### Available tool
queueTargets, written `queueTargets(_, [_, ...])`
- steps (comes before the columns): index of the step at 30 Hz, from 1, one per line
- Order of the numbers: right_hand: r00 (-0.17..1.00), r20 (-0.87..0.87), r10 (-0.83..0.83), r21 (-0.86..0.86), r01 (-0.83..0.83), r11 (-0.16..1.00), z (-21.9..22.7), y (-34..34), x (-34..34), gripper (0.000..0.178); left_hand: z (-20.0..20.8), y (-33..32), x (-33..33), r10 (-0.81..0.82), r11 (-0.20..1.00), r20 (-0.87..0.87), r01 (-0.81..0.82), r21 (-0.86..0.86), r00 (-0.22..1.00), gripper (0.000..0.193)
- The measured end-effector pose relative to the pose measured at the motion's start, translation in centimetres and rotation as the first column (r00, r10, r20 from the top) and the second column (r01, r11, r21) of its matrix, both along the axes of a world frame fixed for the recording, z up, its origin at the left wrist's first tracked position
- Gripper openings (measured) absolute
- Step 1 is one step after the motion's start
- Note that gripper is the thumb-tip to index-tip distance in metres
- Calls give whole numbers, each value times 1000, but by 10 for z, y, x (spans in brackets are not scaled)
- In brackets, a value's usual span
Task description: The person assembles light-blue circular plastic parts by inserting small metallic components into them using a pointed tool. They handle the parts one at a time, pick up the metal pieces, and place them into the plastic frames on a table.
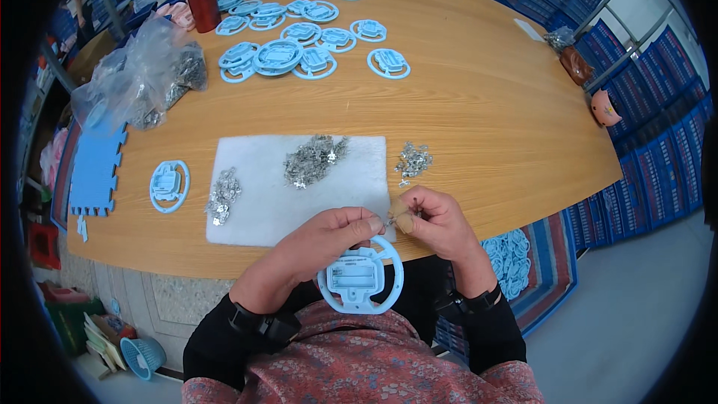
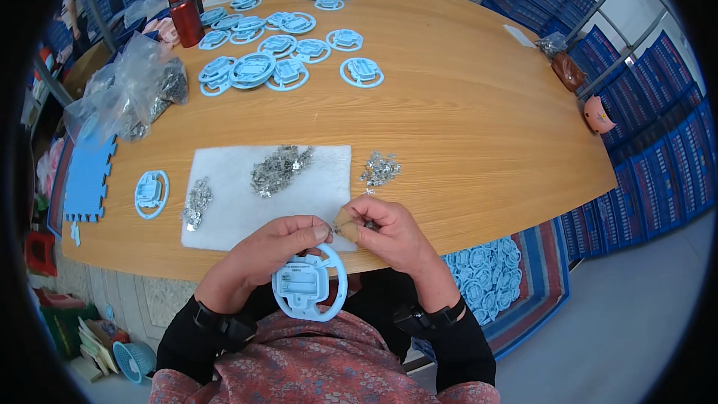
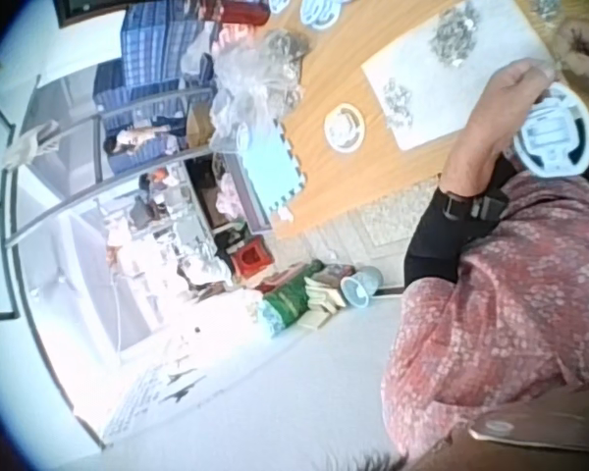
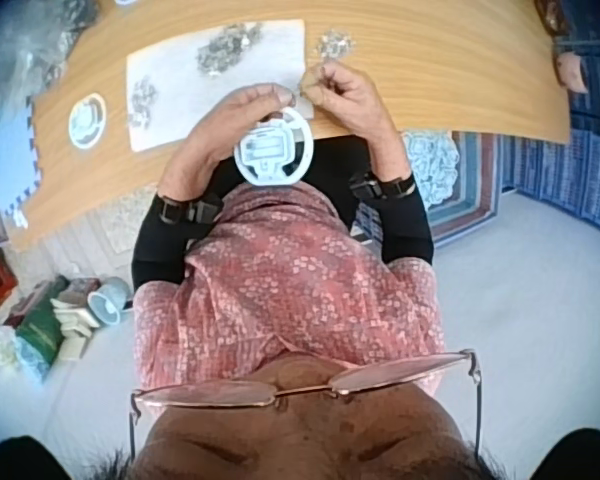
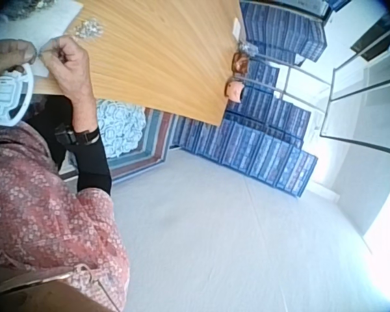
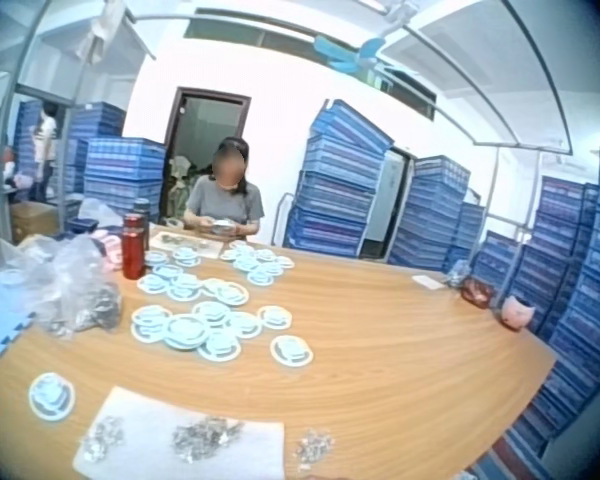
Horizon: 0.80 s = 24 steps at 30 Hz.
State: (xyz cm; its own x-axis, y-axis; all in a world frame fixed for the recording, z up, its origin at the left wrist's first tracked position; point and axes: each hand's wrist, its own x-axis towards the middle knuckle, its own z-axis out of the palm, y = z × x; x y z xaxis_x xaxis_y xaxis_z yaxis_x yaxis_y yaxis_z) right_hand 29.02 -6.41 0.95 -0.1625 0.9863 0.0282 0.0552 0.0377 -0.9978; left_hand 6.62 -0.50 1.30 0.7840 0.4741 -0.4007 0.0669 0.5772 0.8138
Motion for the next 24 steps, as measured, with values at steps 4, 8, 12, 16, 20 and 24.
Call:
queueTargets(4, [999,30,32,-1,-32,999,2,3,-6,15,-3,1,-4,-3,997,55,8,-80,998,28])
queueTargets(8, [998,54,38,5,-38,999,6,5,-9,16,6,3,-7,29,987,88,-15,-159,996,24])
queueTargets(12, [992,120,26,92,-37,995,6,9,-13,15,5,6,-10,41,987,71,-30,-158,997,22])
queueTargets(16, [978,206,21,103,-43,994,9,11,-16,15,-1,6,-11,50,987,65,-39,-157,997,20])
queueTargets(20, [993,84,-79,0,79,997,6,9,-18,13,-5,7,-8,139,989,72,-143,42,988,15])
queueTargets(24, [993,109,-49,-111,61,992,11,9,-19,11,-10,6,-7,173,934,51,-180,309,984,13])
